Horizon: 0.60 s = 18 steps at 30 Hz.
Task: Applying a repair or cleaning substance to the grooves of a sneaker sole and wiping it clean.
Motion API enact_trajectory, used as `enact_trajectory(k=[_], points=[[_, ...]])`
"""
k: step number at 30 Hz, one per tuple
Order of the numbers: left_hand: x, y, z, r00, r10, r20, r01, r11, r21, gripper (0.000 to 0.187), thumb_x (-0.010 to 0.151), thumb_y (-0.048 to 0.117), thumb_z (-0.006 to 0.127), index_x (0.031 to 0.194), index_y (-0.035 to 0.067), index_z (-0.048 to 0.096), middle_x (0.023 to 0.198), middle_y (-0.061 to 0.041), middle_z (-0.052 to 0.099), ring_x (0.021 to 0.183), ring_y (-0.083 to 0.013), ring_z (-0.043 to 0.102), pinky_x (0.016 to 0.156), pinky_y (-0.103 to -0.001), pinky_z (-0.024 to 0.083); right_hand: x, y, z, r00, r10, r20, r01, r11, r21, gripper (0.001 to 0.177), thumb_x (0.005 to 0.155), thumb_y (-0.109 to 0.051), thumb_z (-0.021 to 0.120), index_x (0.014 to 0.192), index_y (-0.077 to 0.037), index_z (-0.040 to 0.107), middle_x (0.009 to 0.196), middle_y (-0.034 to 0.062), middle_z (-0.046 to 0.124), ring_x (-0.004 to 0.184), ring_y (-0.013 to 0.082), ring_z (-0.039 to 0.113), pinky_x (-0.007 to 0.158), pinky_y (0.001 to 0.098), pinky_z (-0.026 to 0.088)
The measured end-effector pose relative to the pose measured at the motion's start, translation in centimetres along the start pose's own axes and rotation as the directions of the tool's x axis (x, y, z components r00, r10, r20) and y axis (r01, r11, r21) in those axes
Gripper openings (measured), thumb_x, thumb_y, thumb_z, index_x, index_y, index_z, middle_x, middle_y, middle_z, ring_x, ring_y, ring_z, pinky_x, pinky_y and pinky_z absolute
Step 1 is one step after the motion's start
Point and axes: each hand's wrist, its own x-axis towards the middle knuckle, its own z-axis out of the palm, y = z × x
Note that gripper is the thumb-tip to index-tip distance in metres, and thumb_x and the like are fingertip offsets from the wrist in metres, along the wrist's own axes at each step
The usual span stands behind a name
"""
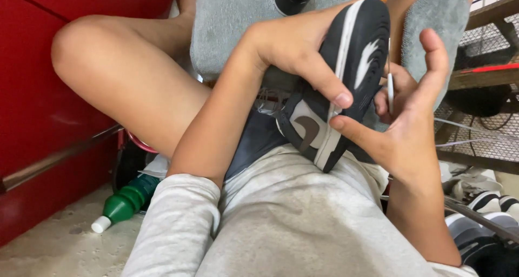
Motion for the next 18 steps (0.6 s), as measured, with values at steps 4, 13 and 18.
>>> enact_trajectory(k=[4,13,18], points=[[-0.1,2.2,2.1,0.953,-0.091,-0.29,0.228,0.844,0.486,0.071,0.083,0.042,0.092,0.129,0.012,0.046,0.116,0.001,0.068,0.104,-0.0102,0.065,0.091,-0.025,0.053,0.6,3.3,-1.7,0.997,-0.078,-0.011,0.078,0.992,0.097,0.101,0.082,0.0,0.08,0.157,-0.02,0.014,0.117,0.012,0.054,0.077,0.0053,0.037,0.072,0.0175,0.032],[-5.5,-5.5,8.7,0.476,-0.682,-0.555,0.807,0.089,0.584,0.043,0.101,0.036,0.057,0.096,-0.004,0.072,0.097,-0.032,0.071,0.096,-0.0513,0.068,0.082,-0.057,0.053,1.3,7.5,-8.3,0.971,-0.018,-0.24,0.133,0.872,0.471,0.102,0.071,-0.037,0.075,0.162,-0.006,0.043,0.15,0.0089,0.064,0.139,0.0239,0.069,0.123,0.0374,0.063],[-2.4,-17.6,4.4,0.074,-0.84,-0.538,0.895,-0.182,0.407,0.065,0.095,0.023,0.048,0.157,0.036,0.035,0.148,-0.012,0.049,0.125,-0.0495,0.055,0.076,-0.064,0.058,2.3,5.1,-6.4,0.934,-0.356,-0.01,0.353,0.922,0.161,0.092,0.079,-0.023,0.064,0.159,-0.014,0.019,0.166,0.0144,0.021,0.145,0.0312,0.039,0.121,0.0428,0.044]])
